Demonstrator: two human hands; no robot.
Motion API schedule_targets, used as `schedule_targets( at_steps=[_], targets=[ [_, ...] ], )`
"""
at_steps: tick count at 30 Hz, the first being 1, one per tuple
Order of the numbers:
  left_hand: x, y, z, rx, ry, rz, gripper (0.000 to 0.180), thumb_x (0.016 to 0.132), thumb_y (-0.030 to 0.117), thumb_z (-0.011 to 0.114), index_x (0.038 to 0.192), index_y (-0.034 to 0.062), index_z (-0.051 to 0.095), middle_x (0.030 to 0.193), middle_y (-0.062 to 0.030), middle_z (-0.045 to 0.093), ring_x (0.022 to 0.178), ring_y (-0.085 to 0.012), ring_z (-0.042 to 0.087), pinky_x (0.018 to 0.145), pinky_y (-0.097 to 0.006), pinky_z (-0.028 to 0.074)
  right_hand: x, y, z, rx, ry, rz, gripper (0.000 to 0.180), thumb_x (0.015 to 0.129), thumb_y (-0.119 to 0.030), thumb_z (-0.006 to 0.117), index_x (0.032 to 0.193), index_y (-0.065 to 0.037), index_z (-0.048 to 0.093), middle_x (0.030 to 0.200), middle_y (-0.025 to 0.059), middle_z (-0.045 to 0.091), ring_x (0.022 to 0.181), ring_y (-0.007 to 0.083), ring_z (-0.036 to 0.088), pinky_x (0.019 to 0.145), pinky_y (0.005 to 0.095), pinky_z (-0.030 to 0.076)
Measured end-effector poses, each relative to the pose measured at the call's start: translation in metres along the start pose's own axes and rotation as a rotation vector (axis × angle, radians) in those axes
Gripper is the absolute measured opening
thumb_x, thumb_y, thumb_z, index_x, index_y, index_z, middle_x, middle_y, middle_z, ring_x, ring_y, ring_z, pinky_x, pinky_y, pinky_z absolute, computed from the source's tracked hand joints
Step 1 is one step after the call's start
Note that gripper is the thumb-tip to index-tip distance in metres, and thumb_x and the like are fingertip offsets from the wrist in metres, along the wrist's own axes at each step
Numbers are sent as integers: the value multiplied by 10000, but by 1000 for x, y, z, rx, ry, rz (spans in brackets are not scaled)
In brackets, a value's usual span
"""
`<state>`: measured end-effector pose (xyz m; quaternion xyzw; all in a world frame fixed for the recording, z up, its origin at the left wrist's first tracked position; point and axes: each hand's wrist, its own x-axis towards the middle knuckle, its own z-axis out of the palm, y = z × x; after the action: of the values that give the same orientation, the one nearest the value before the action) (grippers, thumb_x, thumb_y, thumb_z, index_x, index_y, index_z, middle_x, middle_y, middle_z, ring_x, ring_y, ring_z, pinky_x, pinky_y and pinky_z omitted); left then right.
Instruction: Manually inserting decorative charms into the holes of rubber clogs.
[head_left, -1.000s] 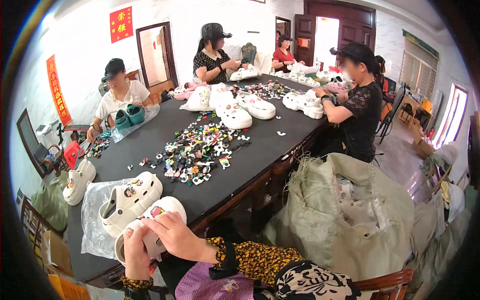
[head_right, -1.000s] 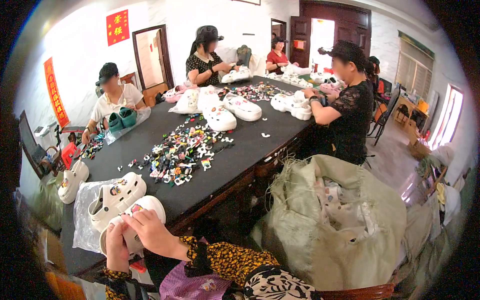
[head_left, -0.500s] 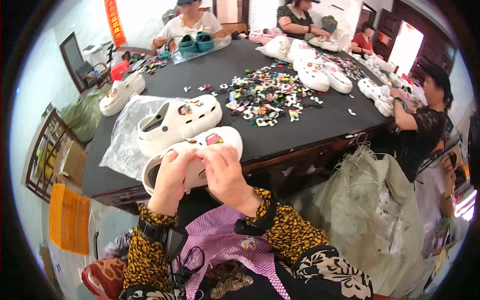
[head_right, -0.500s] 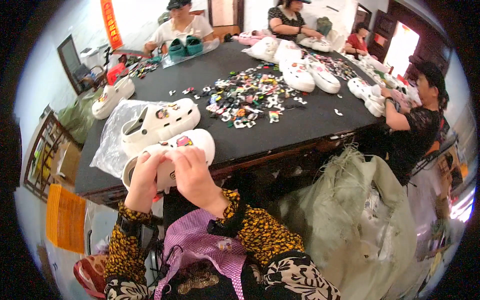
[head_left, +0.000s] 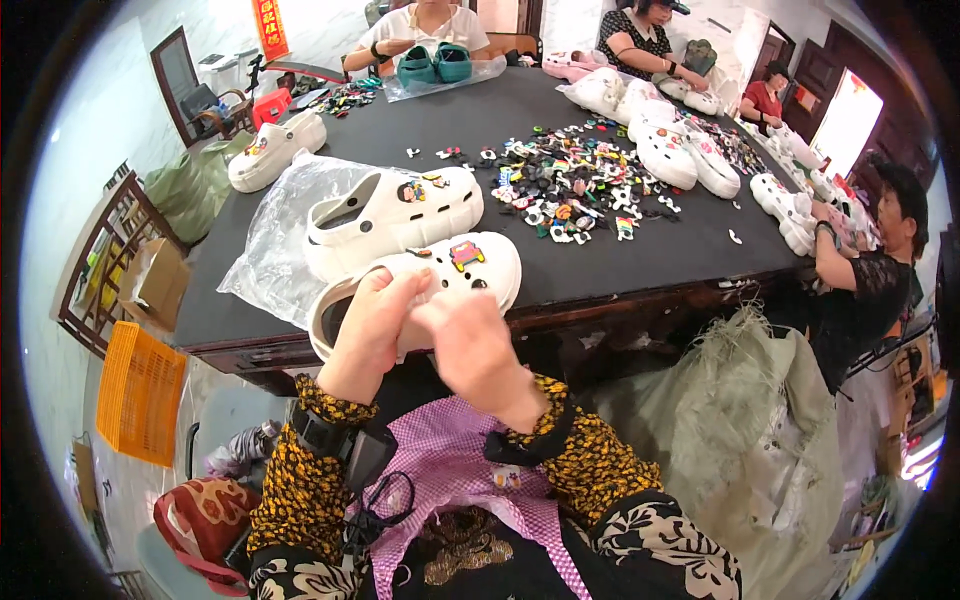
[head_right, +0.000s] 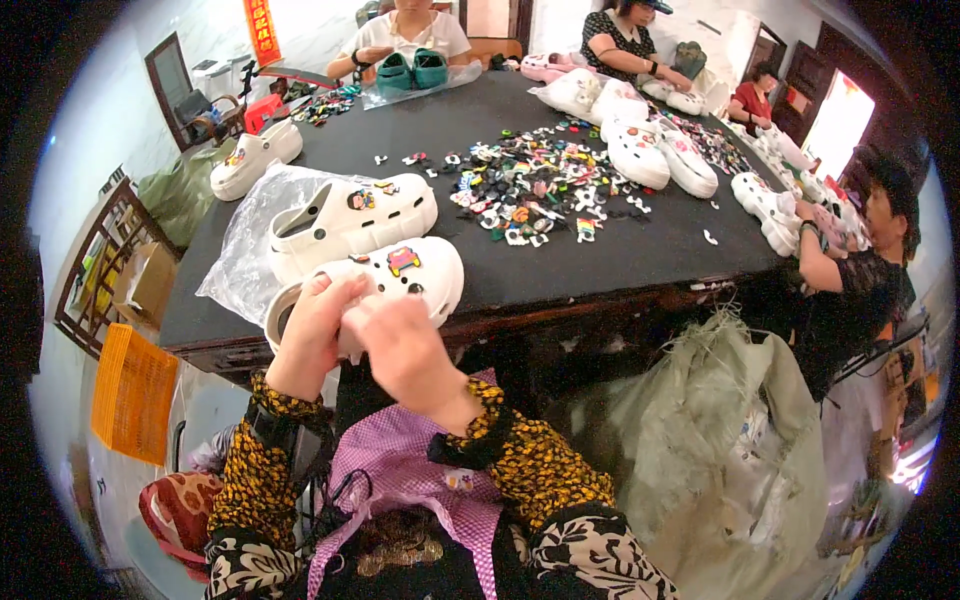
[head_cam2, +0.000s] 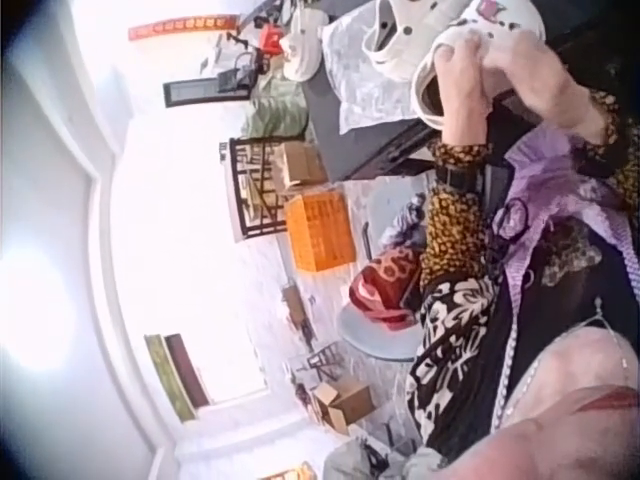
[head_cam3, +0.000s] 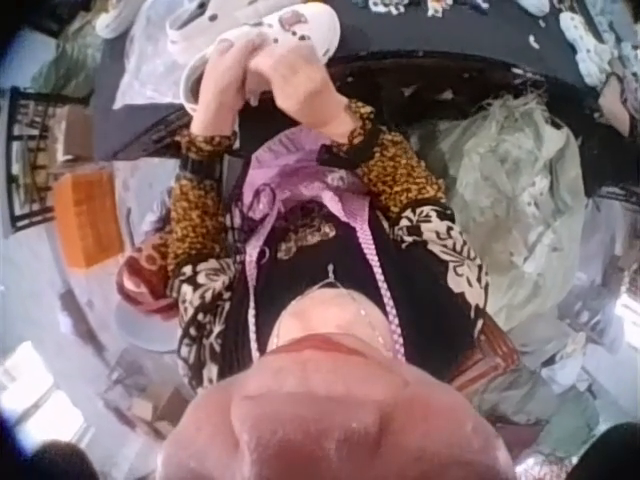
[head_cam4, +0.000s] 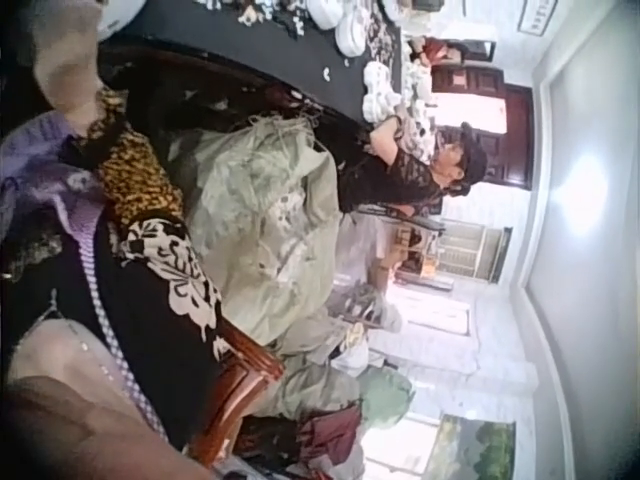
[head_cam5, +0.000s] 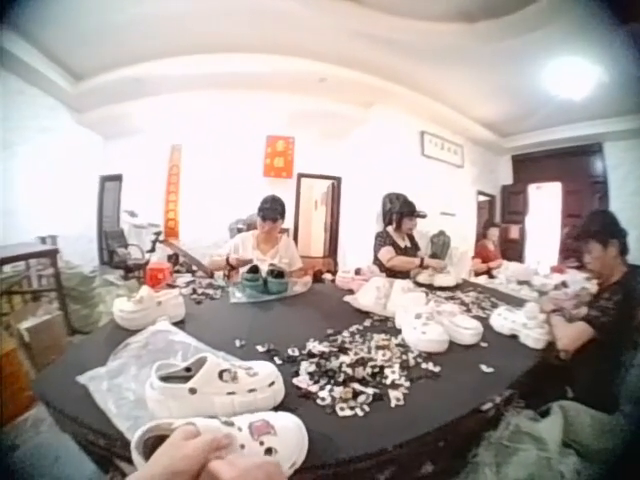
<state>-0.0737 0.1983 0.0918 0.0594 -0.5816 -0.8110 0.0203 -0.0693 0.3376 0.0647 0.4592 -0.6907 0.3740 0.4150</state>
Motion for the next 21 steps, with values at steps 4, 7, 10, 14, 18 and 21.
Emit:
schedule_targets(
  at_steps=[4, 7, 10, 14, 18, 21],
  targets=[
    [0, -8, -2, 87, 20, -6, 184, 865, 160, 603, 963, 6, 630, 883, -53, 656, 749, -119, 624, 639, -262, 502, 25, 25, -26, 300, 14, 492, 184, 781, 51, 549, 954, -2, 584, 945, 150, 582, 950, 333, 556, 847, 422, 448],
    [-7, -5, 3, 27, -56, 50, 212, 882, 159, 574, 1004, -4, 631, 917, -52, 660, 783, -118, 626, 679, -265, 505, 36, 50, -40, 471, -105, 658, 165, 780, 36, 548, 933, 0, 597, 942, 141, 585, 950, 337, 552, 853, 426, 444],
    [-6, -5, 0, 47, -101, 69, 230, 894, 159, 552, 1034, -5, 631, 929, -45, 662, 790, -116, 626, 684, -266, 505, 41, 64, -40, 154, -275, 355, 150, 781, -21, 564, 920, -24, 617, 940, 119, 591, 936, 319, 544, 847, 417, 430],
    [-1, -10, -5, 46, -145, 51, 220, 890, 144, 567, 1053, 8, 622, 968, -50, 659, 835, -128, 627, 726, -278, 507, 41, 65, -33, -52, -307, 160, 180, 771, -87, 573, 940, -66, 632, 973, 90, 596, 955, 284, 514, 838, 398, 402],
    [-4, -9, -5, 42, -130, 56, 223, 884, 120, 571, 1075, 12, 610, 992, -59, 656, 859, -143, 632, 751, -289, 511, 37, 56, -33, -152, -320, 65, 243, 774, -81, 539, 1000, -25, 609, 1023, 104, 592, 980, 282, 509, 863, 395, 396],
    [-5, -6, 0, 48, -129, 71, 234, 902, 152, 552, 1065, 0, 623, 952, -46, 659, 818, -118, 624, 698, -269, 509, 34, 55, -37, -179, -324, 32, 263, 777, -73, 511, 1016, -5, 596, 1038, 122, 579, 987, 282, 505, 874, 386, 395]
  ],
)
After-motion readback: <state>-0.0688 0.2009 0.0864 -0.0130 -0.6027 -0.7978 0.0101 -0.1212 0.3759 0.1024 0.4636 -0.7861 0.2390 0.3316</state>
